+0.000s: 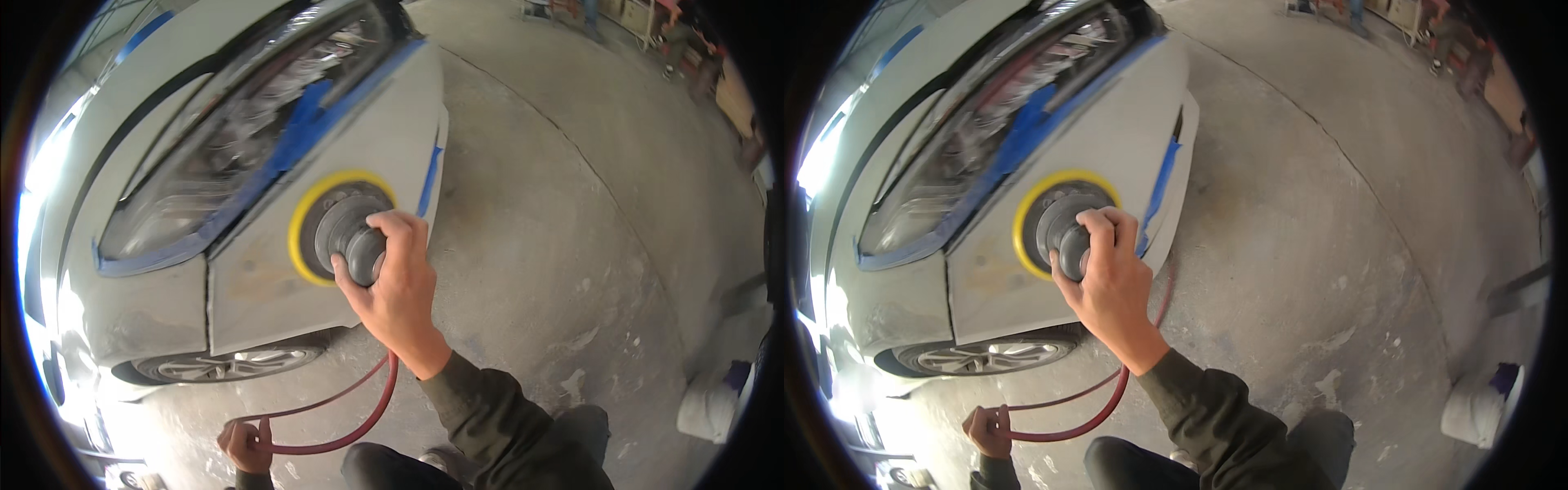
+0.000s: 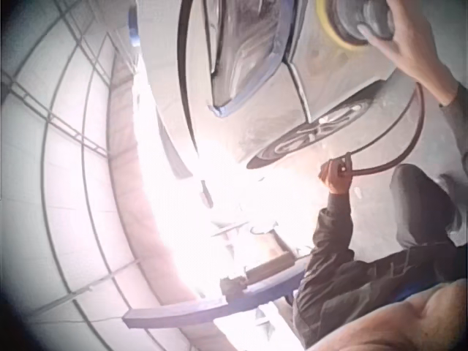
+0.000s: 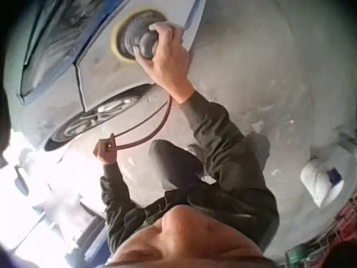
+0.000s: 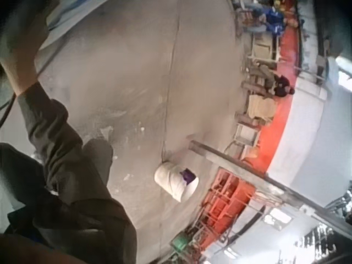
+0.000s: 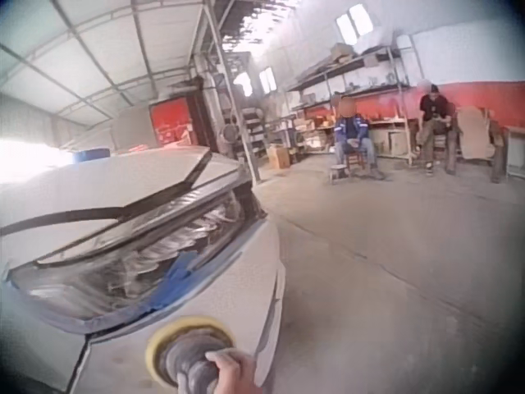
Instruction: The person applies blue painter's tape to the front bumper and headlight area of a white car, then uses a pneumatic polisher with a yellow pad to buff the bumper surface. The person moves the polisher across the bumper and briefly touches the surface with a hand.
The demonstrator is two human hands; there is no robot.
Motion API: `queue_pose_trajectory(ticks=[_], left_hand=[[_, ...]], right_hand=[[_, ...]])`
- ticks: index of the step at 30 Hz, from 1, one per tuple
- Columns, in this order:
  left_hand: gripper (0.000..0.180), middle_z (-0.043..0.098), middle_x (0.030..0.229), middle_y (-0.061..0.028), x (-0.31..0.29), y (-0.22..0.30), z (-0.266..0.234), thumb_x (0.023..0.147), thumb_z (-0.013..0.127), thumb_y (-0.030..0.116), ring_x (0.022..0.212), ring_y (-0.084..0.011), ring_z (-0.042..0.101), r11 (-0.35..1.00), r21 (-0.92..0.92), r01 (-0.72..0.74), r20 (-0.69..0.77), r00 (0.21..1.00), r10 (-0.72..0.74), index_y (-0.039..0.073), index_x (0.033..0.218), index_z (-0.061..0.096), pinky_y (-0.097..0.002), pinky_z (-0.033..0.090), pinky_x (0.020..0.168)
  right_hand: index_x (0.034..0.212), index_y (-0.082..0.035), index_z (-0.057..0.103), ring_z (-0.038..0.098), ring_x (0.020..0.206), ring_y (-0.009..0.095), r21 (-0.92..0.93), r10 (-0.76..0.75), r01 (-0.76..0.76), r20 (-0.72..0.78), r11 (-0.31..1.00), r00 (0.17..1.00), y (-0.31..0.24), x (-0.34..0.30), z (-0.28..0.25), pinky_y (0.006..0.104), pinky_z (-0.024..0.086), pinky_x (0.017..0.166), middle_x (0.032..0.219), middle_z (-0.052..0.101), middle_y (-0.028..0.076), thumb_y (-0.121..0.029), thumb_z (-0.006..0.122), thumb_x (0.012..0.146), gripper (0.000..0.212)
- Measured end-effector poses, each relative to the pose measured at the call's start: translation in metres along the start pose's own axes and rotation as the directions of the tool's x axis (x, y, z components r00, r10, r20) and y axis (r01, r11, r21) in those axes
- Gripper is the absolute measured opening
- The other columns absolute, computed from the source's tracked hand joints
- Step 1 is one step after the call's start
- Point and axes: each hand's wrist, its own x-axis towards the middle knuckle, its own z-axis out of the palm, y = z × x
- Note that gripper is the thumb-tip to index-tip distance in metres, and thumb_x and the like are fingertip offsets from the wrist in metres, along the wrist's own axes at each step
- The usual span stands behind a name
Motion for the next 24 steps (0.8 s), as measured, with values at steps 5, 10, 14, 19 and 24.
queue_pose_trajectory(ticks=[5, 10, 14, 19, 24], left_hand=[[0.043, 0.053, 0.058, -0.0089, -0.041, 0.033, 0.067, 0.068, 0.094, 0.010, 0.051, -0.0263, 0.053, 0.999, -0.018, -0.026, 0.042, 0.999, 0.027, 0.009, 0.065, 0.051, -0.0390, 0.039, 0.051], [0.045, 0.043, 0.052, -0.0061, -0.061, 0.073, 0.099, 0.079, 0.090, 0.017, 0.045, -0.0210, 0.041, 0.986, -0.083, 0.143, -0.017, 0.989, -0.145, 0.009, 0.063, 0.048, -0.0348, 0.029, 0.047], [0.047, 0.042, 0.050, -0.0050, -0.049, 0.101, 0.095, 0.083, 0.087, 0.019, 0.044, -0.0198, 0.040, 0.977, -0.163, 0.134, -0.084, 0.985, -0.149, 0.009, 0.062, 0.047, -0.0340, 0.029, 0.047], [0.045, 0.044, 0.050, -0.0064, -0.050, 0.092, 0.094, 0.078, 0.089, 0.016, 0.041, -0.0237, 0.043, 0.984, -0.087, 0.153, -0.084, 0.983, -0.161, 0.009, 0.061, 0.048, -0.0350, 0.030, 0.045], [0.044, 0.048, 0.049, -0.0072, -0.052, 0.091, 0.082, 0.079, 0.088, 0.015, 0.041, -0.0226, 0.047, 0.981, -0.090, 0.169, -0.039, 0.984, -0.173, 0.008, 0.059, 0.049, -0.0330, 0.034, 0.045]], right_hand=[[0.126, -0.010, 0.053, 0.068, 0.091, 0.034, -0.086, -0.125, 0.119, -0.068, 0.989, 0.990, 0.083, -0.106, 0.007, 0.0397, 0.059, 0.065, 0.124, 0.053, 0.016, -0.020, 0.089, 0.079, 0.060], [0.126, -0.009, 0.053, 0.074, 0.085, 0.033, -0.075, -0.093, 0.090, -0.046, 0.993, 0.995, 0.068, -0.051, -0.003, 0.0403, 0.063, 0.060, 0.125, 0.054, 0.016, -0.022, 0.087, 0.081, 0.058], [0.123, -0.008, 0.050, 0.070, 0.069, 0.027, -0.044, -0.066, 0.065, -0.016, 0.997, 0.998, 0.069, 0.008, -0.032, 0.0377, 0.057, 0.051, 0.119, 0.054, 0.015, -0.020, 0.085, 0.083, 0.054], [0.124, -0.008, 0.050, 0.071, 0.084, 0.030, -0.031, -0.030, 0.030, -0.007, 0.999, 1.000, 0.093, -0.073, -0.014, 0.0391, 0.063, 0.057, 0.121, 0.052, 0.014, -0.023, 0.087, 0.082, 0.058], [0.125, -0.008, 0.051, 0.072, 0.087, 0.031, -0.053, 0.009, -0.007, 0.047, 0.999, 0.999, 0.088, -0.015, -0.041, 0.0387, 0.064, 0.058, 0.122, 0.053, 0.015, -0.024, 0.087, 0.082, 0.058]])
